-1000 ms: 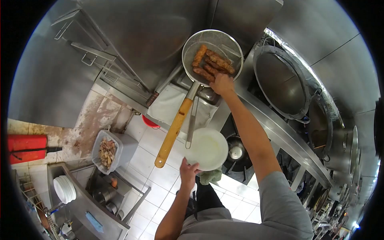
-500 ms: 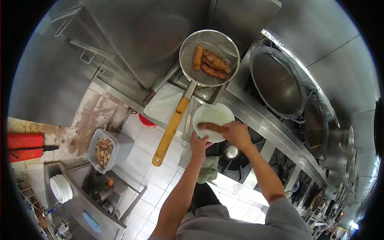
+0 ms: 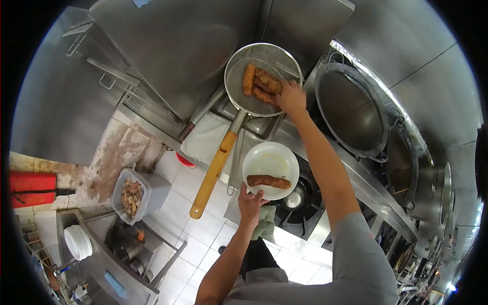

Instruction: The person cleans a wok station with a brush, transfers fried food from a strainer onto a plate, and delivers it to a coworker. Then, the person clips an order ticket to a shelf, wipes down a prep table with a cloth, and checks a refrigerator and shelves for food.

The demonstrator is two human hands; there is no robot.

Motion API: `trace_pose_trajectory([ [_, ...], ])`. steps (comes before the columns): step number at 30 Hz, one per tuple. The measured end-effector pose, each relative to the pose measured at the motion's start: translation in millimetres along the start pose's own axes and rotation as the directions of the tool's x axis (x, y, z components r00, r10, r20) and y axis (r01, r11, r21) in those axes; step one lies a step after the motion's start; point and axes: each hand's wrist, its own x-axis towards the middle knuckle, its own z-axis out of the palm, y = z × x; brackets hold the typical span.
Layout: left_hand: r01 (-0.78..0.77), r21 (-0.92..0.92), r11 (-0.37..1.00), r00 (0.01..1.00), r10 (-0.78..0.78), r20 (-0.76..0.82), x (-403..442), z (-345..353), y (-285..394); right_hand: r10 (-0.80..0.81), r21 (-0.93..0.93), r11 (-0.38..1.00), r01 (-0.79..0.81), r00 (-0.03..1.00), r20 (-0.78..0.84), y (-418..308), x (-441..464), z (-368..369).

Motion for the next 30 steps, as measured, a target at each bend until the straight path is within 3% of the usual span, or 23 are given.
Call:
trace_pose_trajectory([
  [2,-0.025,-0.001,1.000,1.000,0.025,0.002,5.8,7.3,6.8,0.027,-0.076,0.997,-0.024,0.999,0.047,3.4,24.2,20.9],
  [4,-0.072,0.008,0.997,0.997,0.073,-0.030,15.9,18.0,16.6,0.133,-0.113,0.988,-0.101,0.935,0.328,-0.9,36.6,17.6],
  [8,-0.078,-0.012,0.997,0.996,0.077,-0.036,41.1,25.7,24.5,0.053,-0.023,0.999,-0.048,0.941,0.334,12.2,39.2,18.8],
  [9,-0.075,-0.014,0.997,0.997,0.074,-0.035,45.5,27.5,26.2,0.047,0.225,0.951,-0.211,0.820,0.571,9.8,29.9,-9.9],
  [10,-0.083,-0.034,0.996,0.996,0.082,-0.026,49.6,28.9,28.2,-0.040,0.402,0.817,-0.415,0.653,0.756,9.1,15.2,-30.3],
  [12,-0.095,-0.057,0.994,0.995,0.094,-0.017,53.9,27.6,28.5,-0.130,0.536,0.727,-0.428,0.682,0.720,15.9,-27.6,-48.4],
  [14,-0.083,-0.072,0.994,0.996,0.081,-0.030,59.8,28.0,26.3,-0.319,0.489,0.873,0.000,0.757,0.570,17.9,-69.8,-55.8],
  [15,-0.085,-0.075,0.994,0.996,0.083,-0.027,60.5,29.0,26.1,-0.319,0.486,0.874,0.003,0.759,0.568,17.2,-89.0,-57.9],
  [16,-0.087,-0.069,0.994,0.996,0.085,-0.030,59.5,28.1,25.0,-0.377,0.404,0.888,0.218,0.849,0.370,14.8,-107.7,-58.9],
  [17,-0.091,-0.062,0.994,0.995,0.089,-0.034,58.8,27.0,24.9,-0.455,0.269,0.874,0.405,0.876,0.159,10.4,-114.1,-60.6],
  [18,-0.094,-0.061,0.994,0.995,0.092,-0.036,59.3,26.1,24.8,-0.457,0.271,0.873,0.406,0.876,0.157,9.2,-104.3,-59.3],
  [20,-0.085,-0.112,0.990,0.996,0.082,-0.024,55.6,24.8,21.1,-0.383,0.426,0.849,0.312,0.919,0.090,10.8,-67.3,-57.5],
  [24,-0.073,-0.080,0.994,0.996,0.069,-0.047,57.0,22.9,17.5,-0.021,0.124,0.992,-0.018,0.951,0.309,1.8,33.7,-22.5],
  [27,-0.082,-0.071,0.994,0.996,0.080,-0.036,61.8,20.9,17.9,0.048,0.046,0.997,-0.070,0.929,0.368,0.3,72.4,15.6],
  [29,-0.112,-0.073,0.991,0.994,0.113,0.006,60.7,20.5,17.5,0.191,-0.052,0.978,-0.203,0.759,0.622,-6.7,81.1,17.0],
  [30,-0.110,-0.073,0.991,0.994,0.111,0.004,60.6,20.9,17.7,0.191,-0.053,0.978,-0.202,0.758,0.624,-7.4,82.7,17.3],
])
